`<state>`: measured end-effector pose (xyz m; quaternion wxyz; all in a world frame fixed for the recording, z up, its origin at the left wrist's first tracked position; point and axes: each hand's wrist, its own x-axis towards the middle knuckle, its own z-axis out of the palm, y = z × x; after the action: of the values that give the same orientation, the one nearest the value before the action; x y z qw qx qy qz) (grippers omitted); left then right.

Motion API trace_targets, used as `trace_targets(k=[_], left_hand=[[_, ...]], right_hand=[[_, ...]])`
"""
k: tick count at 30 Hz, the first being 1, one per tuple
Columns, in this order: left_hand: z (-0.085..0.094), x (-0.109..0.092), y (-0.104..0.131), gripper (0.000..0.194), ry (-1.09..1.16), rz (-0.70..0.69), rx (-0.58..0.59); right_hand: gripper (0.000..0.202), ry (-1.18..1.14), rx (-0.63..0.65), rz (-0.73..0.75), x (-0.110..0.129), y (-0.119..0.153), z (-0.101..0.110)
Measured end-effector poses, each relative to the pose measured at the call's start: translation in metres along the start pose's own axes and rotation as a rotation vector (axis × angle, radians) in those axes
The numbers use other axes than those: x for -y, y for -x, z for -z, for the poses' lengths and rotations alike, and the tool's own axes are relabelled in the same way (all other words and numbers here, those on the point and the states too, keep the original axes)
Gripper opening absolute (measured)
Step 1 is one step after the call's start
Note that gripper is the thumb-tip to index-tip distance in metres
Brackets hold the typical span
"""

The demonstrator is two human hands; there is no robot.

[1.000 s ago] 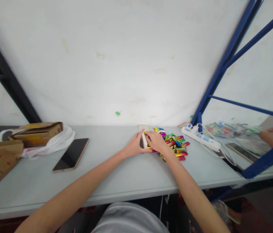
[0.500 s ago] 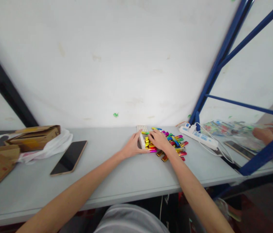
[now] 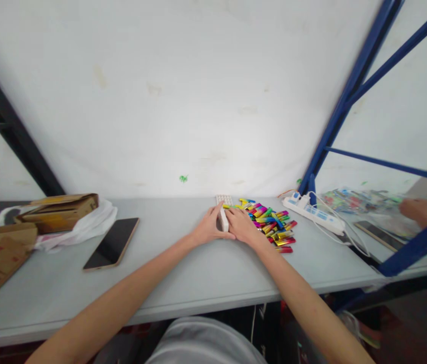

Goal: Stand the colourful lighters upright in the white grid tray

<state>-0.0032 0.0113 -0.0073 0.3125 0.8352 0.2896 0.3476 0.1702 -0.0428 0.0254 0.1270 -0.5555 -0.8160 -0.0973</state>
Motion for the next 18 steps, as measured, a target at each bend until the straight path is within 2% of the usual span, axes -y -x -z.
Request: trace_targets(k=[6, 11, 14, 18], left_hand=[[0.008, -0.002, 0.004, 0.119, -0.024, 0.007, -0.021], [0.014, -0.003, 0.006, 0.112, -0.07, 0.001, -0.027], [0.013, -0.007, 0.006, 0.113, -0.077, -0.023, -0.026], [0.014, -0.009, 0.005, 0.113, -0.084, -0.041, -0.018]], right_hand=[[0.034, 0.068, 0.019, -0.069, -0.012, 0.002, -0.002], [0.031, 0.011, -0.005, -0.145, -0.017, 0.001, 0.002], [0.029, -0.031, -0.029, -0.071, -0.007, 0.0, -0.001], [0.029, 0.011, 0.037, 0.057, 0.005, 0.004, -0.005]])
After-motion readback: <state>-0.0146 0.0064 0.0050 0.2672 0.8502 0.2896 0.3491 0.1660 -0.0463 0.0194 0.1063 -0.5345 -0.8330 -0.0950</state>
